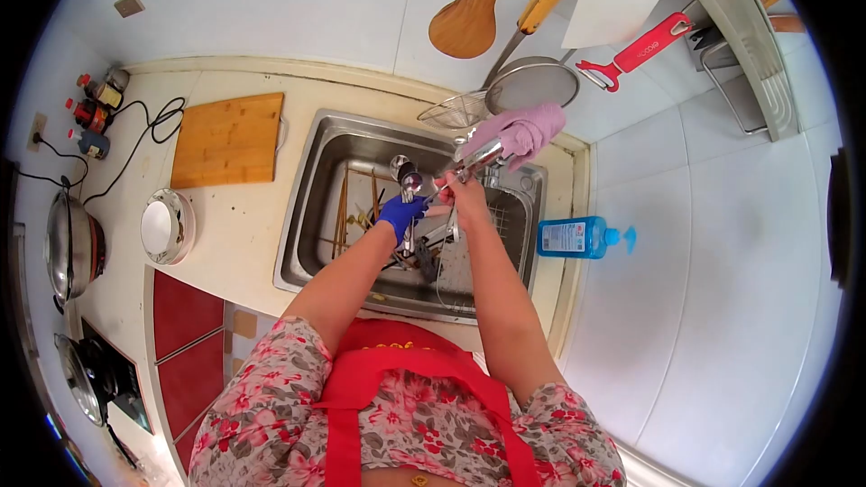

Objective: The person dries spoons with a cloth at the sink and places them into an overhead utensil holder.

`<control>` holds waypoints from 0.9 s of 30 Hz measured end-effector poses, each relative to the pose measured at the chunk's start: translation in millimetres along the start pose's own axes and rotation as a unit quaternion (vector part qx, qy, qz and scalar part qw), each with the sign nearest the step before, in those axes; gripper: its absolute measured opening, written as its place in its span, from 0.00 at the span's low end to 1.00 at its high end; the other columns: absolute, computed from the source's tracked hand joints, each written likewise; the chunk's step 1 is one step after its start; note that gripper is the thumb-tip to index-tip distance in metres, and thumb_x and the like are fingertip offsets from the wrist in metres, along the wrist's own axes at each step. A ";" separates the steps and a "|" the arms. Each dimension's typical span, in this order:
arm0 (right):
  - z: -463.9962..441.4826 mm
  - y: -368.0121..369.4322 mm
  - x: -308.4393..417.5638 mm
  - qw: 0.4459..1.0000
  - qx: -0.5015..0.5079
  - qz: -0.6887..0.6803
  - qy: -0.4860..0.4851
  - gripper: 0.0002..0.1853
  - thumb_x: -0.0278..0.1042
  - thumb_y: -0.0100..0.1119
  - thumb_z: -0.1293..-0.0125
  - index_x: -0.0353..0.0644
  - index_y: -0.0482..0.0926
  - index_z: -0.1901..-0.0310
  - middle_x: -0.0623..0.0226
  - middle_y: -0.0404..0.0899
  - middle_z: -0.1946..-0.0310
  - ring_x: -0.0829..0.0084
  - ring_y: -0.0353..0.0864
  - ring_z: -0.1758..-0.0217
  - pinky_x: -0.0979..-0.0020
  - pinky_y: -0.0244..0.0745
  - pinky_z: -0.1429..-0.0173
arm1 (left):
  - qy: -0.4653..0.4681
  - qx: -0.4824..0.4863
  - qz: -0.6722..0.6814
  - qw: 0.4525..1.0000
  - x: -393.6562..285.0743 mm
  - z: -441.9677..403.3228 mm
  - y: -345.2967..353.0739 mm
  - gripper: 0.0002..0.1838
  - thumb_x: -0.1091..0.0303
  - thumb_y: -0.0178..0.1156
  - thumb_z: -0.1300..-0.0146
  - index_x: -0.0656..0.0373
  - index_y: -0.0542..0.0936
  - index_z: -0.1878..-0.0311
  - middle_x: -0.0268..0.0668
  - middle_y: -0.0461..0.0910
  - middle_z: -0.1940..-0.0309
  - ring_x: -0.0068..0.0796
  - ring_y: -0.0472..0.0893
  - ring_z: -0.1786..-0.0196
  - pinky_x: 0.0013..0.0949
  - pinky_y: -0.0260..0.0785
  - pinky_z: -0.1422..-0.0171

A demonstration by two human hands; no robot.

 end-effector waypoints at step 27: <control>2.6 -5.9 -0.2 0.999 0.006 0.040 0.007 0.05 0.33 0.47 0.36 0.42 0.69 0.66 0.72 0.71 0.76 0.79 0.69 0.74 0.78 0.64 0.71 | 0.004 -0.071 -0.149 0.986 6.7 -42.7 14.1 0.13 0.59 0.59 0.44 0.60 0.78 0.62 0.34 0.77 0.72 0.24 0.73 0.74 0.26 0.64 0.73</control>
Point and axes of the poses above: each hand's wrist, its own z-axis away from the middle knuckle, its own y-axis out of the palm, x = y × z, the point moved 9 cm from there along -z, towards the middle knuckle
